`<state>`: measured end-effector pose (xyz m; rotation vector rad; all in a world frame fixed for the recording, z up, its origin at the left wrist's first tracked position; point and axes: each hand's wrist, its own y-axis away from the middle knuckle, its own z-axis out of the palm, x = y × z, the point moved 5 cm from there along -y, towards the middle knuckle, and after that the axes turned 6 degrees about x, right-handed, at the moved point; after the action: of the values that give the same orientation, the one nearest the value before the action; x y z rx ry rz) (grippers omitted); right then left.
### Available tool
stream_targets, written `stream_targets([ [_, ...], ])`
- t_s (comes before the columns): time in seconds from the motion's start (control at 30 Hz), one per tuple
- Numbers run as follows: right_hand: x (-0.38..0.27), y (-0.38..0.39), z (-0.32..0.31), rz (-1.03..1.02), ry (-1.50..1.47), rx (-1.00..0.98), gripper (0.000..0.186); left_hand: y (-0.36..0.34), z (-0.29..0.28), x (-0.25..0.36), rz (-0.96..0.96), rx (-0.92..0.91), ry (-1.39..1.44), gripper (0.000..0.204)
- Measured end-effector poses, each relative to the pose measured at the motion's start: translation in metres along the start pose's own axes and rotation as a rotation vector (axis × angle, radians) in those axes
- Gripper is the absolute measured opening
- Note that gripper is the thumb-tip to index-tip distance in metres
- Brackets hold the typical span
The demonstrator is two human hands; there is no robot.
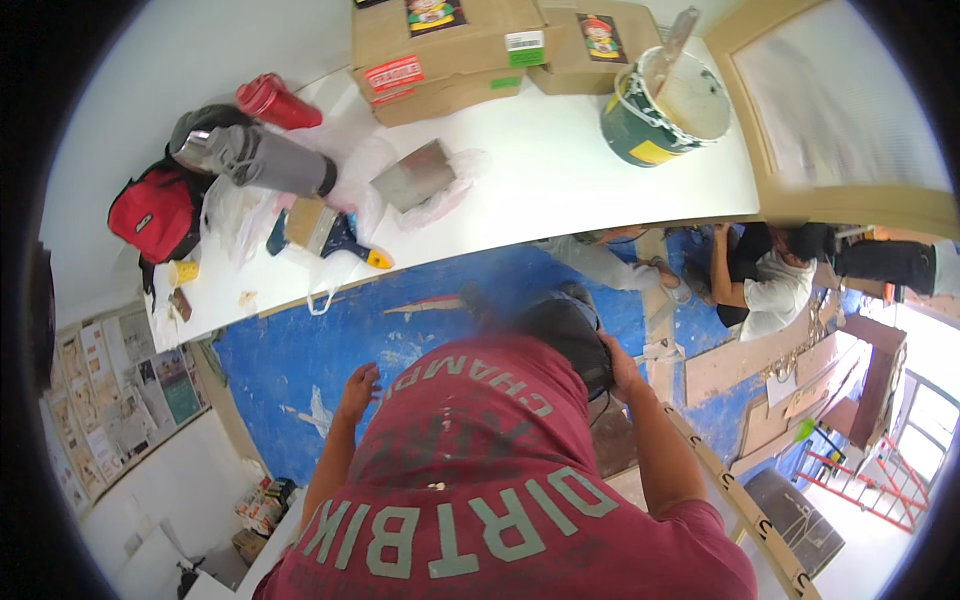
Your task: The person scrapes a white substance from a small can into a larger paint bucket using a utility knife, then stirs the contents with a metal rod. They also move around the room, handling various tools and materials on a cluttered workbench.
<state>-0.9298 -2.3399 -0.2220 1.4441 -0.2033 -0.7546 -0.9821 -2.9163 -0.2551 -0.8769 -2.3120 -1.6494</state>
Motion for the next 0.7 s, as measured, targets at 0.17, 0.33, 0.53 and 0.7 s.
stream_targets([
  [0.17,0.004,0.008,-0.002,-0.027,-0.077,-0.117,0.062,-0.006,0.008,0.082,0.174,-0.047,-0.058,0.055],
  [0.33,-0.003,0.011,-0.039,-0.121,0.043,0.096,0.081,0.004,0.027,0.2,0.409,-0.067,0.275,0.046],
  [0.53,-0.022,0.041,-0.083,-0.197,0.262,0.328,0.092,-0.032,0.053,0.324,0.396,0.049,0.413,0.042],
  [0.7,-0.037,0.061,-0.104,-0.217,0.312,0.393,0.087,-0.081,0.067,0.349,0.413,0.327,0.415,0.028],
])
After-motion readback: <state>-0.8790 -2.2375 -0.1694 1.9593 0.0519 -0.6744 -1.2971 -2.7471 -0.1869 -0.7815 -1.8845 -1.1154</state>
